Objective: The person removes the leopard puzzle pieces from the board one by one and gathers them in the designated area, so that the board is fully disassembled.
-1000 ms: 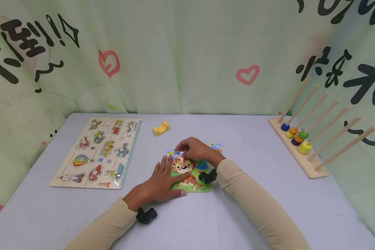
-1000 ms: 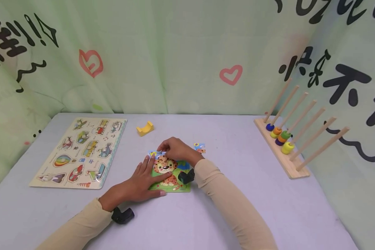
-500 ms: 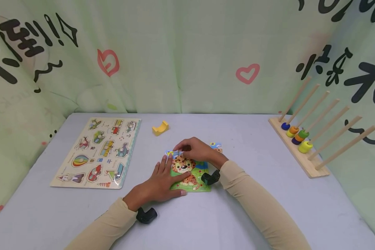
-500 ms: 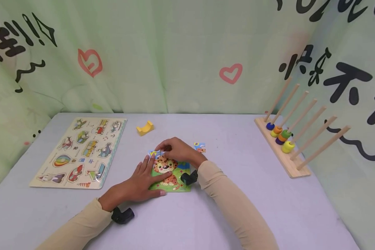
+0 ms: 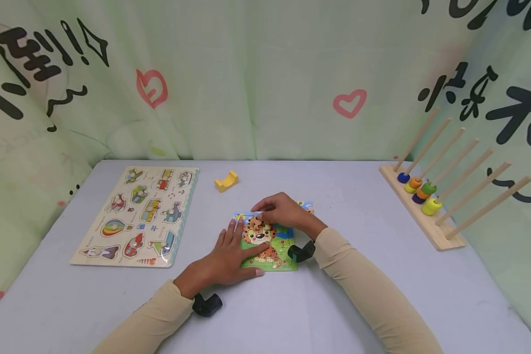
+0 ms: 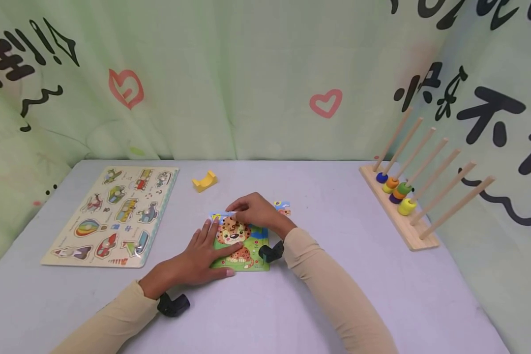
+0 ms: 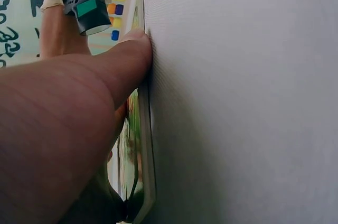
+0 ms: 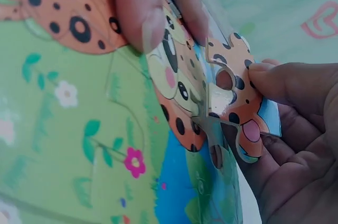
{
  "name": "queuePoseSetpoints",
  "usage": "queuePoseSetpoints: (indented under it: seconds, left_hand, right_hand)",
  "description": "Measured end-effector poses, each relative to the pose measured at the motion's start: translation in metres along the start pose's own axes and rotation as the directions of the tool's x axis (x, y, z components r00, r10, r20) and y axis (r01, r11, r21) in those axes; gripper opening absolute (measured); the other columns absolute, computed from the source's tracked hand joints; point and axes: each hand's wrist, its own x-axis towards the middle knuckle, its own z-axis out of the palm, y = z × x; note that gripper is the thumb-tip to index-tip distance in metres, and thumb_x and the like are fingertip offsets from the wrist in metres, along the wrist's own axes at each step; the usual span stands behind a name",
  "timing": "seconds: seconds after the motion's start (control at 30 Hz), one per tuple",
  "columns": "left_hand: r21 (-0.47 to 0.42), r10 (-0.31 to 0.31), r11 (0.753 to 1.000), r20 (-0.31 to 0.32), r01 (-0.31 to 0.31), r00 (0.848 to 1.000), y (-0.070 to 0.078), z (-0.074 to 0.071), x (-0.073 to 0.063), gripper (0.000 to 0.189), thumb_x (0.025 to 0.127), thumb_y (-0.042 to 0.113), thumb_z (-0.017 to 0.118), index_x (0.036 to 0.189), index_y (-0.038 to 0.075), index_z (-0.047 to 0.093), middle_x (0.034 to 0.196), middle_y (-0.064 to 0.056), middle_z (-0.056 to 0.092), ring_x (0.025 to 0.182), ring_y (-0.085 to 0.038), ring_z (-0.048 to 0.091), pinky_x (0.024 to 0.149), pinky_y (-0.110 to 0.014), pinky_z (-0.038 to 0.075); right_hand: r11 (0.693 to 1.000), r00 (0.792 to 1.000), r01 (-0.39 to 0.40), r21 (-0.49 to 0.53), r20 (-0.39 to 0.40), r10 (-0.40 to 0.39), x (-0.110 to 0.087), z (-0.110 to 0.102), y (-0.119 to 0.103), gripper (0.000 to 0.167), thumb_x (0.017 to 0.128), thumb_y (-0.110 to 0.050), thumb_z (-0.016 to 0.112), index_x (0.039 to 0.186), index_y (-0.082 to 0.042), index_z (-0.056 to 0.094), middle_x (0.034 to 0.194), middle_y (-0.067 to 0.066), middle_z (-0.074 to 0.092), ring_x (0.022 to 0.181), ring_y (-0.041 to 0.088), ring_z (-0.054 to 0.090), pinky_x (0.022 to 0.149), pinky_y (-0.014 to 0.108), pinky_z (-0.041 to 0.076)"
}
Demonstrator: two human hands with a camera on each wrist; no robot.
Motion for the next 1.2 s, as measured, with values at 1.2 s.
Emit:
queuePoseSetpoints:
  seconds: [1.2]
  left_hand:
    - [0.000,-0.019,1.000,-0.016,0.019,1.000,0.002,0.002,0.000,0.062,0.093,0.056,0.056,0.149,0.035,0.040,0.157,-0.028,-0.008,0.143,-0.046,-0.013,0.111,-0.061,0.002]
  right_hand:
    - [0.987,0.990,-0.078,-0.139,-0.128,0.060,-0.030,-0.066,0.019,0.028,0.096,-0.005,0.056,0.121,-0.005,0.068,0.119,0.010,0.065,0.092,0.021,0.059,0.076,0.033,0.049]
